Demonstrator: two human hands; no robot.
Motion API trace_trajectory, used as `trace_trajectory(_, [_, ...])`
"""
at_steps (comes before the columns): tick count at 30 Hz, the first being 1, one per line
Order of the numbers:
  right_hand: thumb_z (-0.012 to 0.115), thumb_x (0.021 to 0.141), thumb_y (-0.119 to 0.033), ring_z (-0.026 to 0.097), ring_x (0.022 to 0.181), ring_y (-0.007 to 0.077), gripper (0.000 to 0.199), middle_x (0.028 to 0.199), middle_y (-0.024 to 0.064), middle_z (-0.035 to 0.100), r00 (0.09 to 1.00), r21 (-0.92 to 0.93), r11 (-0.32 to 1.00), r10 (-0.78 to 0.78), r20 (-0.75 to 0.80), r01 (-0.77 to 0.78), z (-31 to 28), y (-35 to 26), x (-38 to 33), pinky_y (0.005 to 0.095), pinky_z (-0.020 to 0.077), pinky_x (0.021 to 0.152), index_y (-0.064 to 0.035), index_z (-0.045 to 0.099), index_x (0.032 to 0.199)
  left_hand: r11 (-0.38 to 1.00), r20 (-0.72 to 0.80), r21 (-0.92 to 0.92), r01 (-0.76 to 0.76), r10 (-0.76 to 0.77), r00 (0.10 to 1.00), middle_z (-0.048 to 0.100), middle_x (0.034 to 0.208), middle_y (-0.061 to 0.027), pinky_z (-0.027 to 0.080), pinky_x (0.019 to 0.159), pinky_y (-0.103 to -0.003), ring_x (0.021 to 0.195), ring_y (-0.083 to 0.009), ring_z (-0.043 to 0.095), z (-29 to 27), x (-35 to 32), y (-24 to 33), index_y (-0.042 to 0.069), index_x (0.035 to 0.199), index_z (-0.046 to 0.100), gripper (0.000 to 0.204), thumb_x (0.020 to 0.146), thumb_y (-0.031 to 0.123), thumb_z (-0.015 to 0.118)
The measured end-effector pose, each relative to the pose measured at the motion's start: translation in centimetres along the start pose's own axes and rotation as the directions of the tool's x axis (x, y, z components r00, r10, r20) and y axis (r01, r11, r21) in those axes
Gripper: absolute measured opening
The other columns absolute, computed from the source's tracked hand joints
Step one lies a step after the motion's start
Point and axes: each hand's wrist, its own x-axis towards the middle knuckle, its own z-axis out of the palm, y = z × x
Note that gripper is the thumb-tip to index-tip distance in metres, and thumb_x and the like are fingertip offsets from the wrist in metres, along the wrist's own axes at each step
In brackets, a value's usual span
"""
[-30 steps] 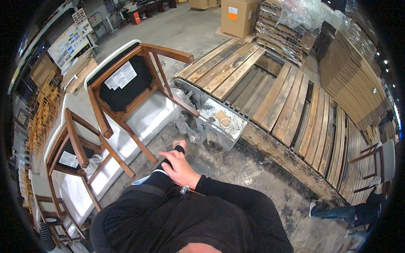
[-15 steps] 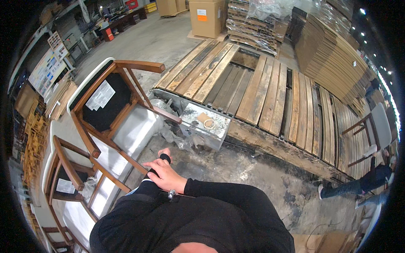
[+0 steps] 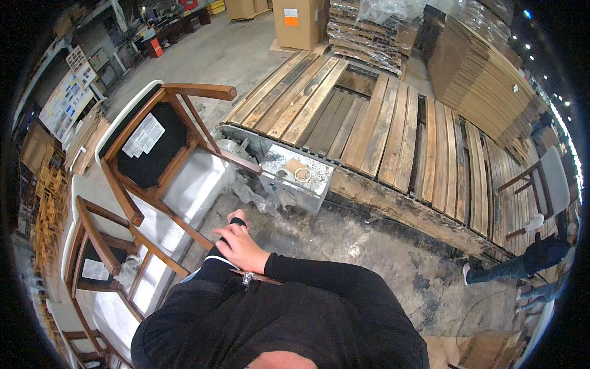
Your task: The person wipes the wooden frame of a dining chair with a white cloth, focusing on the legs and backrest. They rotate the chair to access different sides and continue wiping the frame before placing it on a wooden pallet.
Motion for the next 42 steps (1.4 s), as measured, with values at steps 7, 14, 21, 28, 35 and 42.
trace_trajectory(7, [0.059,0.094,-0.021,0.048,0.117,0.0374,0.040,0.120,0.0201,0.056,0.992,0.031,0.995,0.089,0.084,-0.092,-0.5,-1.0,-0.4,0.0478,0.0373,0.103,-0.0101,0.058,0.133,0.995,0.127,0.095,-0.012,0.000,0.992,0.065,0.095,-0.0209,0.055,0.062,-0.053,0.077,-0.0368,0.069,1.0,-0.1,-0.5,0.004,0.119,0.058,0.038,0.088,0.026,0.056])
trace_trajectory(14, [0.055,0.095,-0.026,0.051,0.123,0.0267,0.037,0.123,0.0082,0.061,0.945,0.052,0.951,-0.309,0.104,0.305,-1.2,-1.0,-0.8,0.0508,0.0290,0.110,-0.0142,0.063,0.129,0.819,0.596,-0.427,0.382,-0.063,0.801,0.036,0.154,-0.0103,0.039,0.106,-0.058,0.135,-0.0310,0.047,5.4,-0.7,1.5,0.015,0.155,0.028,0.059,0.101,0.034,0.044])
trace_trajectory(21, [0.058,0.079,-0.026,0.054,0.126,0.0315,0.044,0.121,0.0100,0.064,0.808,-0.408,0.726,-0.587,0.053,0.554,-6.1,5.8,1.9,0.0580,0.0307,0.113,-0.0100,0.065,0.119,0.782,0.797,-0.409,0.471,0.055,0.602,0.060,0.116,-0.0139,0.045,0.102,-0.061,0.116,-0.0343,0.059,11.0,-5.6,6.2,0.008,0.117,0.050,0.026,0.102,0.030,0.047])
trace_trajectory(28, [0.060,0.084,-0.026,0.047,0.134,0.0313,0.036,0.124,0.0081,0.063,0.876,-0.514,0.784,-0.468,-0.119,0.349,-7.5,2.4,1.2,0.0591,0.0243,0.116,-0.0119,0.066,0.116,0.818,0.792,-0.396,0.416,0.076,0.605,0.058,0.121,-0.0140,0.045,0.101,-0.059,0.117,-0.0344,0.059,10.7,-7.5,5.8,0.010,0.124,0.048,0.029,0.100,0.027,0.049])
trace_trajectory(35, [0.067,0.077,-0.032,0.053,0.129,0.0292,0.052,0.127,0.0082,0.062,0.769,-0.418,0.669,-0.626,0.130,0.615,-4.7,0.4,-0.3,0.0544,0.0337,0.114,-0.0157,0.064,0.127,0.803,0.801,-0.372,0.466,0.023,0.598,0.059,0.119,-0.0139,0.045,0.100,-0.057,0.114,-0.0328,0.060,11.2,-7.0,6.1,0.010,0.114,0.050,0.021,0.099,0.024,0.051])
trace_trajectory(42, [0.066,0.085,-0.026,0.047,0.134,0.0335,0.055,0.134,0.0132,0.056,0.936,-0.807,0.584,-0.230,-0.266,-0.086,-12.7,14.6,-2.8,0.0545,0.0342,0.110,-0.0133,0.056,0.137,0.861,0.855,-0.233,0.453,-0.041,0.517,0.059,0.127,-0.0141,0.046,0.098,-0.052,0.121,-0.0317,0.056,6.6,-7.5,2.5,0.009,0.121,0.053,0.027,0.097,0.023,0.053])
